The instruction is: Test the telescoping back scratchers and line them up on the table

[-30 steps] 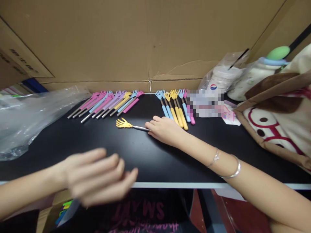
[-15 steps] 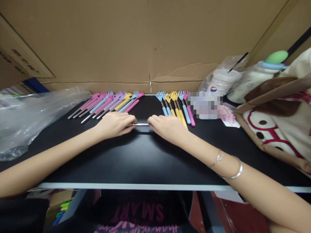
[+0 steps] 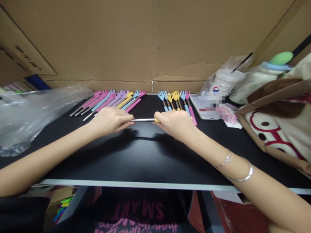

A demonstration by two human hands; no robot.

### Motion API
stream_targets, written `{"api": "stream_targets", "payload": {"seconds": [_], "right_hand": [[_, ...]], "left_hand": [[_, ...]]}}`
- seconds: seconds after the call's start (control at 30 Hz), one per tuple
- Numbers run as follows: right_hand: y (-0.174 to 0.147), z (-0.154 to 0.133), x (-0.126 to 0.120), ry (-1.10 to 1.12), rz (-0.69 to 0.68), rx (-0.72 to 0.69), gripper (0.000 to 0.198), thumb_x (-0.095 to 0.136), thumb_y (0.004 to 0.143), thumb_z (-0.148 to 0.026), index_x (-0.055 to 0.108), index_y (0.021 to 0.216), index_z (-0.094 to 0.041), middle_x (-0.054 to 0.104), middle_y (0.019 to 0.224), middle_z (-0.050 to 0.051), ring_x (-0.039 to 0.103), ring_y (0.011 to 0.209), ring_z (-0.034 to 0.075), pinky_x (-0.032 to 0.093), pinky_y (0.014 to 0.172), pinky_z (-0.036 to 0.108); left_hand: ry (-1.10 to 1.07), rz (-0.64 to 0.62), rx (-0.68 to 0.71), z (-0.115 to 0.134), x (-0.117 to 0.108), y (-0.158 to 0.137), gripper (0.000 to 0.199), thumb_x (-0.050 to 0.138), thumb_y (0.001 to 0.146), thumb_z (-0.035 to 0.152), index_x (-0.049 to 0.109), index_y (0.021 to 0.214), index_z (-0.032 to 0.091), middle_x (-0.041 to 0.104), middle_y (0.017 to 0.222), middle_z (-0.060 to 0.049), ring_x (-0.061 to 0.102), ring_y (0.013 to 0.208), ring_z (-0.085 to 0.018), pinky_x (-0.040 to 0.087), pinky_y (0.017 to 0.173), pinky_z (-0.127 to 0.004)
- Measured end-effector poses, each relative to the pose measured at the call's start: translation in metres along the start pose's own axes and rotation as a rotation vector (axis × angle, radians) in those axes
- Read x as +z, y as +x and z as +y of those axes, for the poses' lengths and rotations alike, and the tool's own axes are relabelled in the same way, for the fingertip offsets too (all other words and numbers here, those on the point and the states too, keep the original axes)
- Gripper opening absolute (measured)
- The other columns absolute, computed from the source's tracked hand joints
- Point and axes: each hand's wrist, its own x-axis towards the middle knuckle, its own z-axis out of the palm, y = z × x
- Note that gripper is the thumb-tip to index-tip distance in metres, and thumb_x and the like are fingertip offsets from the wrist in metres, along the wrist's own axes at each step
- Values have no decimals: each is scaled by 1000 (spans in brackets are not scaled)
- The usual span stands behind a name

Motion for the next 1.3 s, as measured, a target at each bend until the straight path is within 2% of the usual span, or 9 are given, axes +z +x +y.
{"api": "stream_targets", "payload": {"seconds": [0.23,0.37,0.5,0.63,0.8,0.97,1.1,1.2,1.3], "right_hand": [[-19,28,-4,-75,-30,9,41,30,95,-43,54,71,-20,56,53,0,47,47,10,12,47,25],[-48,60,-2,-103,-145,81,47,26,93,-52,55,71,-21,58,56,2,45,49,12,14,49,26],[-74,92,-2,-124,-290,198,44,30,92,-53,53,71,-21,62,65,6,48,56,14,18,49,26],[-86,104,0,-73,-344,209,34,36,92,-48,50,75,-22,63,73,8,52,64,15,24,53,26],[-78,89,9,-59,-338,165,29,38,92,-42,50,77,-20,62,68,6,53,59,15,24,52,26],[-37,33,5,8,-236,33,29,37,93,-40,51,77,-20,60,61,2,52,51,13,16,47,25],[-9,-4,2,49,-202,-38,27,36,94,-37,51,81,-19,61,64,0,53,49,12,13,46,26],[-6,-7,3,46,-158,-41,28,36,94,-37,52,80,-19,61,63,0,53,50,11,12,45,26],[-14,4,2,3,-97,-46,34,33,95,-39,52,75,-19,59,59,0,51,49,11,11,45,25]], "left_hand": [[92,17,15,-15,-13,-14,36,40,95,37,53,67,18,59,61,0,56,59,-13,29,54,-25],[126,-39,4,-32,-20,-34,39,36,96,41,54,69,19,59,62,-2,55,60,-15,30,52,-26],[178,-71,-66,-49,-23,-56,43,32,96,44,53,68,20,60,65,-3,56,64,-16,33,53,-26],[131,-113,-68,-57,-15,-69,43,31,97,44,51,68,19,59,66,-3,55,62,-15,33,53,-26],[145,-127,-58,-50,-5,-64,39,32,97,38,51,70,18,57,65,-2,54,61,-14,31,52,-25],[70,-55,4,-6,-9,-25,34,37,97,36,52,72,17,56,62,0,54,57,-13,27,49,-24],[-11,-86,-30,21,-12,0,31,41,96,35,53,74,17,58,62,0,51,51,-11,19,46,-25],[-35,-103,-53,23,-11,3,30,42,95,36,53,76,17,58,63,-1,51,52,-12,18,46,-24],[-54,-85,-34,16,-12,-3,31,41,95,38,53,75,17,57,63,0,52,54,-12,20,47,-23]]}}
